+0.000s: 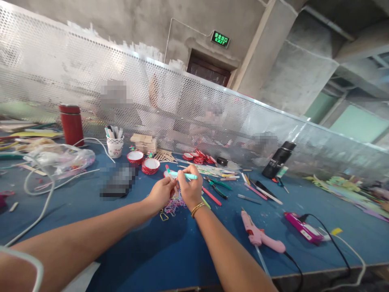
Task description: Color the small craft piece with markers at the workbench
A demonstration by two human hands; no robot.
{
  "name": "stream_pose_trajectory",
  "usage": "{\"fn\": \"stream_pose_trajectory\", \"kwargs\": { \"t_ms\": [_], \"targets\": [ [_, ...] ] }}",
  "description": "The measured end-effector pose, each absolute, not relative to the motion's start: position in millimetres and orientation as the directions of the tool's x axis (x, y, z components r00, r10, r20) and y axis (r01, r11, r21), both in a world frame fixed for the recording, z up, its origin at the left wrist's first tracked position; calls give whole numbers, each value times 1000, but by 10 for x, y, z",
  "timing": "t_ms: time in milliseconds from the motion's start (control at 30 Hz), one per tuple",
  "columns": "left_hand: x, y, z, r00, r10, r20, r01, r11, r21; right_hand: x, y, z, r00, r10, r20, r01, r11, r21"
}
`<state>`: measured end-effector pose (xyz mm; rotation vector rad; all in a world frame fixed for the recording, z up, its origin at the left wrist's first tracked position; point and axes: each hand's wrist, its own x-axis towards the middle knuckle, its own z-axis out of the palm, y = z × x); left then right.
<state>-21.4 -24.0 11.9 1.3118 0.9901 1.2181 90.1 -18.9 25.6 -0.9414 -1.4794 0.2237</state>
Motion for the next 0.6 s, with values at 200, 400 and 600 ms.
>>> {"fn": "stream_pose_trajectory", "kwargs": {
  "t_ms": [200, 400, 600],
  "targets": [
    [-222, -249, 138, 154, 983, 103, -53, -96, 994, 911, -190, 267, 189, 655, 732, 402, 628, -666],
    [-218, -243, 137, 146, 984, 106, -53, -99, 994, 911, -193, 271, 174, 651, 739, 429, 625, -652],
    [-215, -263, 154, 142, 984, 104, -43, -99, 994, 909, -197, 259, 177, 640, 748, 423, 636, -645]
  ]
}}
